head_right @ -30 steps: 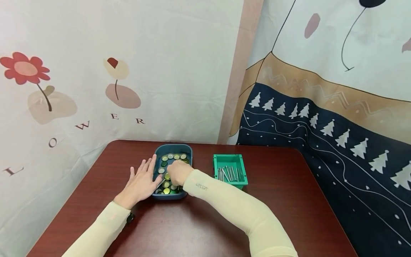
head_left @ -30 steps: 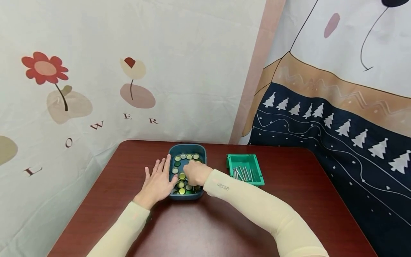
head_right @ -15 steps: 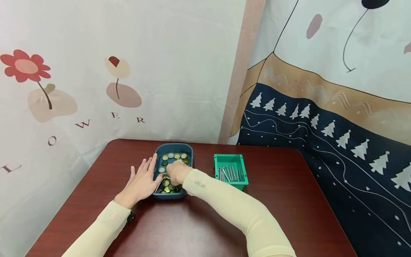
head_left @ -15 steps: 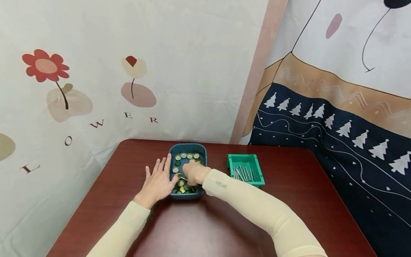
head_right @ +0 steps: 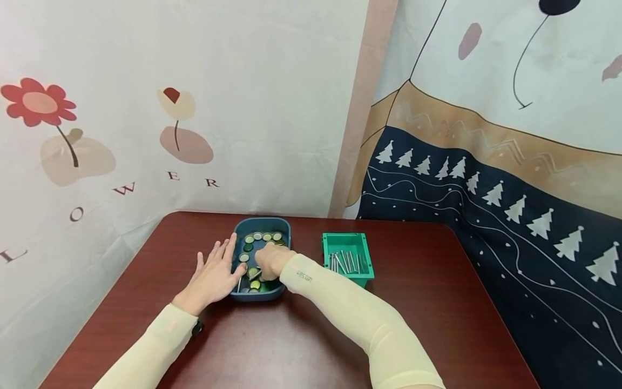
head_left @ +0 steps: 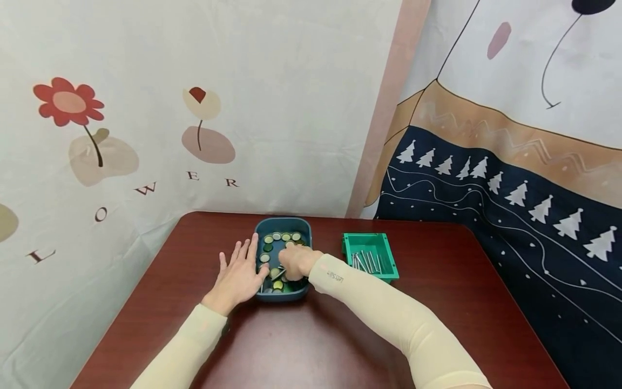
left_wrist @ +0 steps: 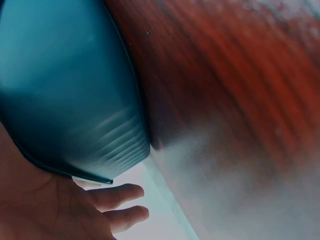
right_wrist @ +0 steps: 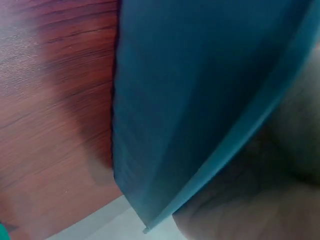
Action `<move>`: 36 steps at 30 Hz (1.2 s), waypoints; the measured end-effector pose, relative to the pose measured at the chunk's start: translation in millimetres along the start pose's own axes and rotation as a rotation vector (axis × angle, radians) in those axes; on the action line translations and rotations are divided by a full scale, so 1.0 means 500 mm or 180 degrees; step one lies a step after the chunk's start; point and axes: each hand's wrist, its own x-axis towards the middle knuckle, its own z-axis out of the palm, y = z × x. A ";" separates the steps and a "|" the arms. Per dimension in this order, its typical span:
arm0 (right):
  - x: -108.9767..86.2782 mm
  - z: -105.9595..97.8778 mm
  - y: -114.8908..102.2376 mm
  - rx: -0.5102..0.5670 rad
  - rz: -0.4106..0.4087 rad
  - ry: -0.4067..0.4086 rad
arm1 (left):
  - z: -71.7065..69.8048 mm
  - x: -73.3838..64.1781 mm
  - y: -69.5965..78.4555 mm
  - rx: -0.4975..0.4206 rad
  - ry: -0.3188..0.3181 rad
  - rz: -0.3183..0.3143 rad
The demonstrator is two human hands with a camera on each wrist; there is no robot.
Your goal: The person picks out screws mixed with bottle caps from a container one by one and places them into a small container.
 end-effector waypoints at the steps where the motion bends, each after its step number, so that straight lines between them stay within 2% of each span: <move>1: -0.002 0.000 0.002 -0.0002 -0.0019 -0.0011 | 0.000 0.001 0.000 0.0006 -0.0006 -0.0005; 5: -0.005 -0.003 0.011 0.0110 -0.0117 0.0047 | -0.001 0.000 0.002 0.0026 -0.0020 -0.0012; 15: -0.008 0.001 0.037 0.0359 -0.0493 0.0477 | -0.001 -0.003 0.003 -0.0005 -0.0005 -0.0044; 27: -0.023 -0.010 0.047 0.0799 -0.0697 0.0997 | -0.005 0.000 0.005 -0.0032 -0.0002 -0.0065; 36: -0.026 -0.018 0.048 0.1128 -0.0801 0.1154 | -0.003 -0.001 0.007 -0.0047 -0.0032 -0.0072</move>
